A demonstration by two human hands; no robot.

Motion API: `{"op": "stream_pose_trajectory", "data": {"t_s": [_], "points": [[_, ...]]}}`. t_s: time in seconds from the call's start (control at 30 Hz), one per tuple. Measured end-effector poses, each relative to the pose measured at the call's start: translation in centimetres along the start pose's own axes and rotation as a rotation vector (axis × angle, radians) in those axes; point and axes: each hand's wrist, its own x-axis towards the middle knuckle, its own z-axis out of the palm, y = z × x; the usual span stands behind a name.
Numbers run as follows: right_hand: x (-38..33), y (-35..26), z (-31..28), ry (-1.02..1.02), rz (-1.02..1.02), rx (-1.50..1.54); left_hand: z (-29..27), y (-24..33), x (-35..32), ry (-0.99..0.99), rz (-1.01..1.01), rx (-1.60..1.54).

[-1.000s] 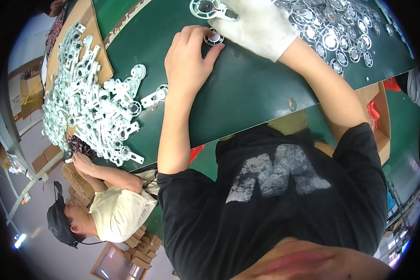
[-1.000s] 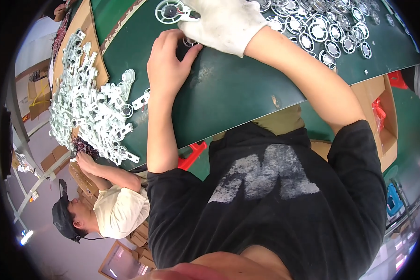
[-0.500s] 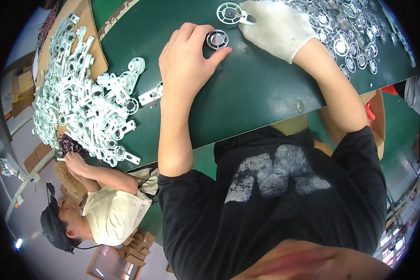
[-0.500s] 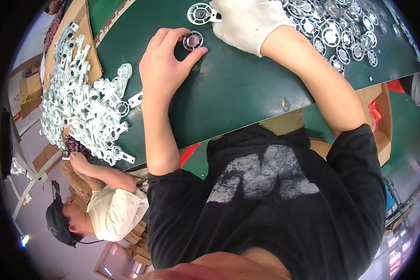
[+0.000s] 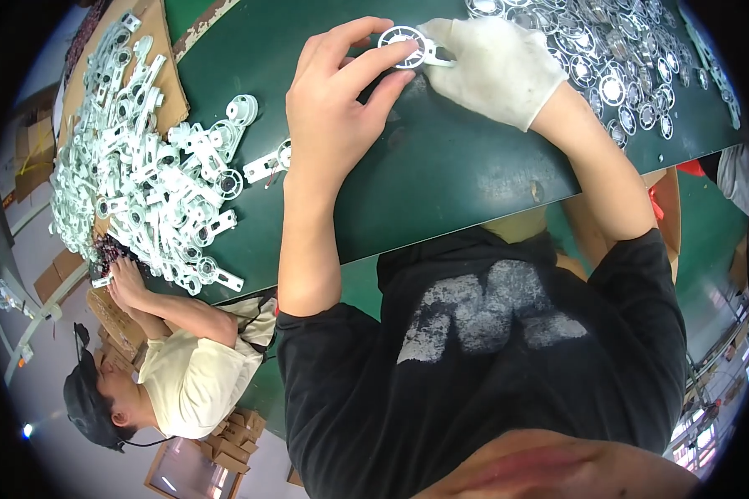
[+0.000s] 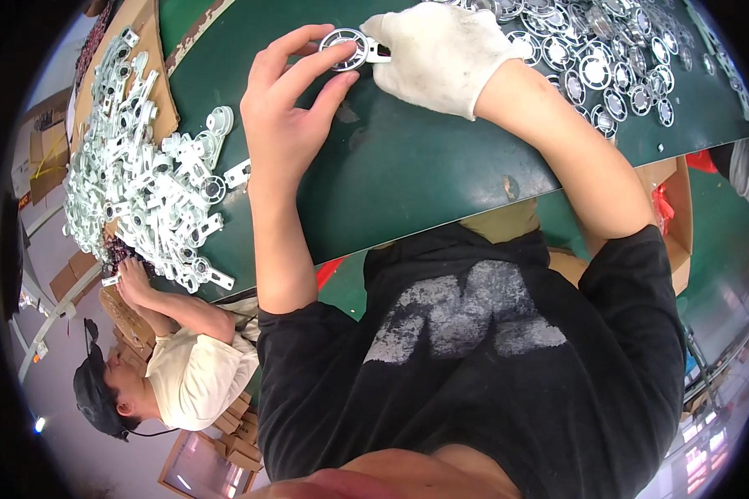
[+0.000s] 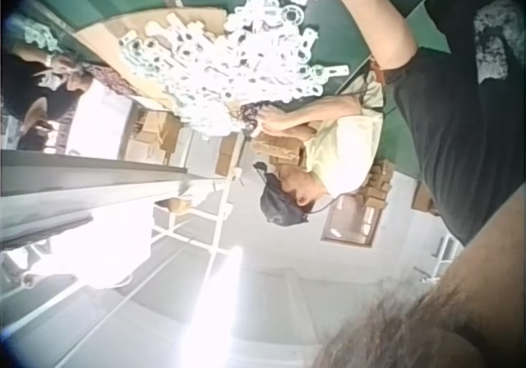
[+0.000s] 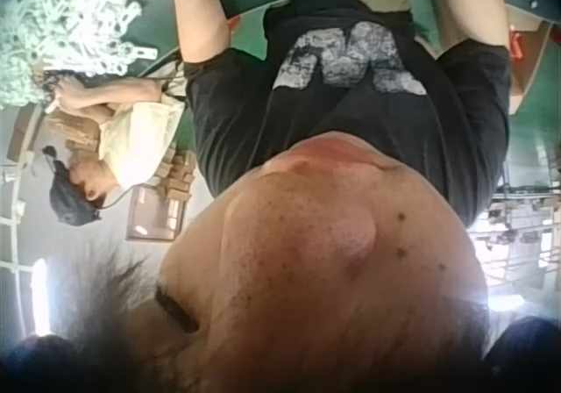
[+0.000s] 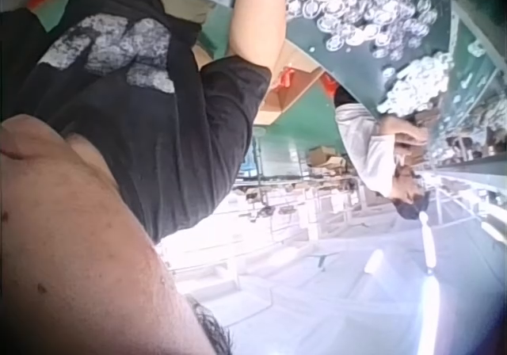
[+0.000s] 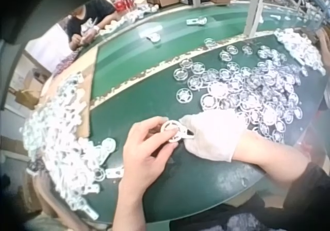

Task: The person assembles small circular metal components into white plastic housings by hand at a factory workbench.

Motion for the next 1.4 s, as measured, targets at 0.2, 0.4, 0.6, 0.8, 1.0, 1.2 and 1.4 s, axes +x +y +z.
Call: {"op": "stream_pose_trajectory", "data": {"t_s": [0.2,0.4,0.6,0.8,1.0,1.2,1.4], "points": [[-0.1,-0.2,-0.1,0.028,-0.014,0.028,0.6,-0.6,-0.3,0.093,0.058,-0.019],[-0.2,0.3,0.2,0.066,-0.063,-0.008,1.0,0.5,-0.2,0.070,-0.136,-0.124],[-0.3,0.1,0.2,0.071,-0.074,0.013,0.4,1.1,0.3,-0.020,-0.281,-0.307],[0.0,0.5,0.0,0.029,-0.126,0.108,0.6,1.1,-0.1,-0.013,-0.438,-0.547],[0.5,1.6,-0.6,-0.195,-0.246,0.556,0.0,0.8,0.0,0.012,-0.331,-0.565],[0.2,0.9,-1.3,-0.521,-0.035,0.864,0.1,1.3,0.1,-0.013,-0.046,-0.360],[0.6,0.8,0.3,-0.325,-0.184,0.810,-0.7,0.6,0.2,-0.100,-0.066,-0.417]]}}
